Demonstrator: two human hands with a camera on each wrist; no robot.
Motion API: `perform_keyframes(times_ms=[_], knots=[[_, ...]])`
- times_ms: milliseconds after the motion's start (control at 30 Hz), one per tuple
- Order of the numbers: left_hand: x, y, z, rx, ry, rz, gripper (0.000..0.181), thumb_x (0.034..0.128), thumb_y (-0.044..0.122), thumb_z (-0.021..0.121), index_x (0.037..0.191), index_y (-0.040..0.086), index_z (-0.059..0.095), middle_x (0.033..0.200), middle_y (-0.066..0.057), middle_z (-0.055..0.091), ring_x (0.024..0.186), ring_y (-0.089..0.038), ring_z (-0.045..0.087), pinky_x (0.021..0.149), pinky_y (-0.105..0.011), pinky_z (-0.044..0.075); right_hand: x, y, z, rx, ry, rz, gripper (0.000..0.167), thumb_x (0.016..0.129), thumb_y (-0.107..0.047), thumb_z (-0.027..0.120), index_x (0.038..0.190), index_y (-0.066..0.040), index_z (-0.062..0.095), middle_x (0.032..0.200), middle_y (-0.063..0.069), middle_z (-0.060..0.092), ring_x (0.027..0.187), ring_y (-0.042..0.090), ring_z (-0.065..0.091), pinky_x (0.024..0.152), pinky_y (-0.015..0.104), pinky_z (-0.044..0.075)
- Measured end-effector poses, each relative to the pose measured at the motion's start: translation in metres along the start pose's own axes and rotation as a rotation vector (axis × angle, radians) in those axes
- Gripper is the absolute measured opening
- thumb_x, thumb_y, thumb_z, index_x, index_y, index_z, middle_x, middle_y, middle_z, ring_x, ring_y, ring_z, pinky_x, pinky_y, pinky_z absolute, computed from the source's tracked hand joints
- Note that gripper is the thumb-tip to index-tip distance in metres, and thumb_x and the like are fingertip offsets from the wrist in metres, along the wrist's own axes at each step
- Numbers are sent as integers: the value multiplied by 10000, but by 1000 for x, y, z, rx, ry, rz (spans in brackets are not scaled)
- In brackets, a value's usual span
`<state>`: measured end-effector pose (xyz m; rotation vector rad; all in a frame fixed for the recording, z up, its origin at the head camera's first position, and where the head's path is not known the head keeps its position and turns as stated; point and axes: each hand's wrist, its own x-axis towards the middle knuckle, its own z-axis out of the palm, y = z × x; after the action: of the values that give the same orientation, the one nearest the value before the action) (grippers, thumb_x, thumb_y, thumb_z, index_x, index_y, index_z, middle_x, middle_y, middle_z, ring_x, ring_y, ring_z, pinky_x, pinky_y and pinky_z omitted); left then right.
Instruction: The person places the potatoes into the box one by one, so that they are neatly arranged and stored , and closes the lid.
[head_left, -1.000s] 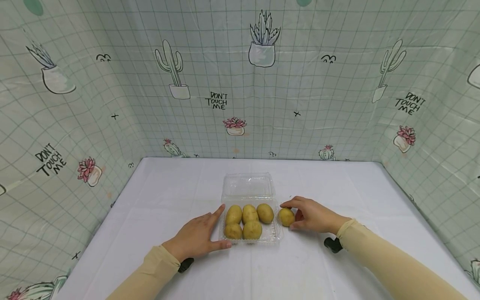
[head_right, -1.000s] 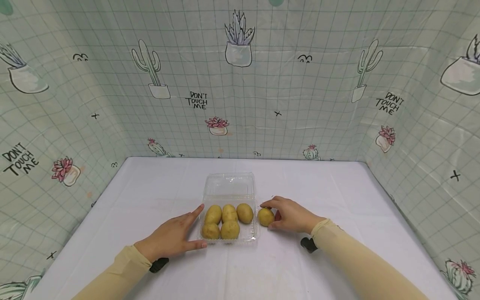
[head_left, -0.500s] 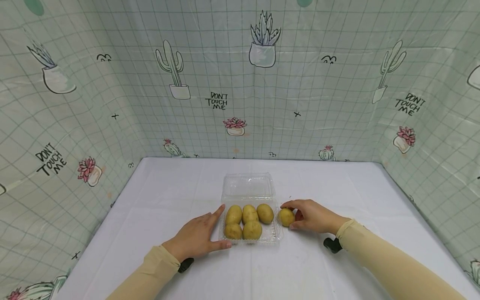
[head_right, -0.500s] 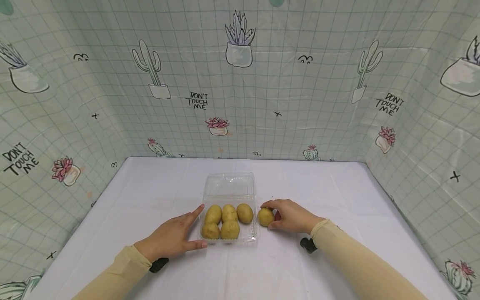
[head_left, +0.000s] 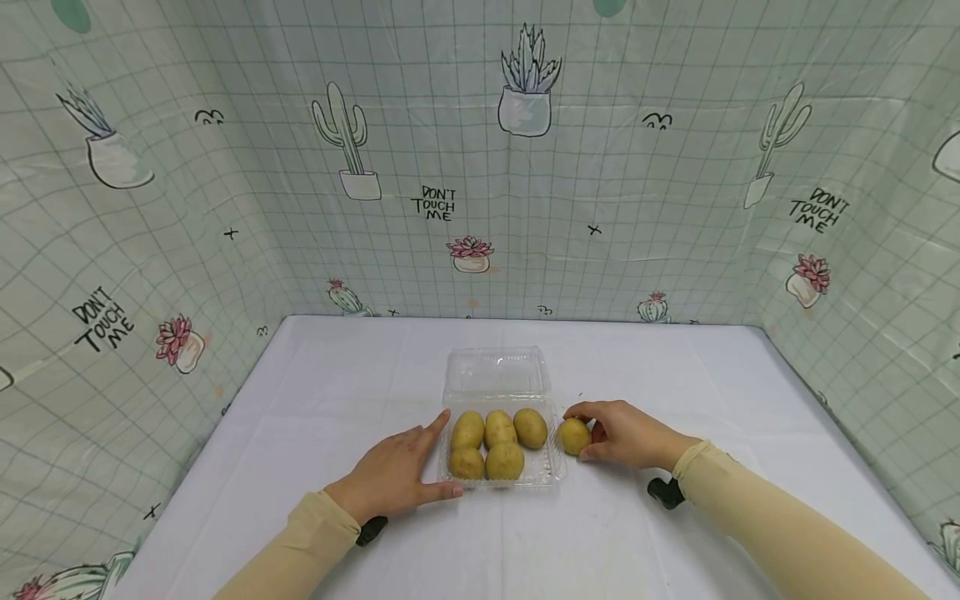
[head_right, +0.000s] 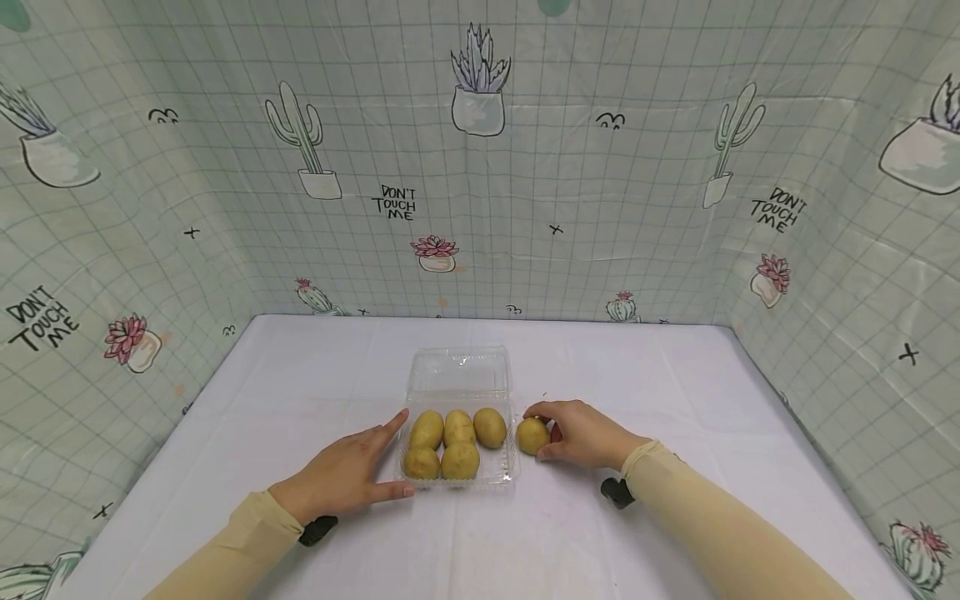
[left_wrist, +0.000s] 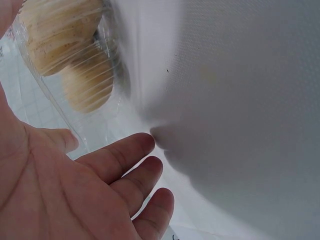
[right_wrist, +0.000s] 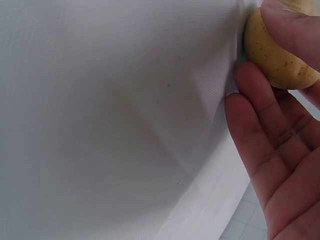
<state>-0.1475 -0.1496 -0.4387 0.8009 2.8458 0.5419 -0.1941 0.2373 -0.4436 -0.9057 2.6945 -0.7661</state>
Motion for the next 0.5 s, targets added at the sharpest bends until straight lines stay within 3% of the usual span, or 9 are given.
perform_keyframes(times_ms=[500], knots=[[1, 0, 0, 1, -6, -8, 1036, 844, 702, 631, 1599, 119, 226, 1474, -197, 471, 1321, -411, 470, 1065, -540, 385, -8, 3, -8, 23, 45, -5, 542, 836, -183, 832, 1313, -88, 594, 978, -84, 638, 802, 77, 602, 724, 277, 524]])
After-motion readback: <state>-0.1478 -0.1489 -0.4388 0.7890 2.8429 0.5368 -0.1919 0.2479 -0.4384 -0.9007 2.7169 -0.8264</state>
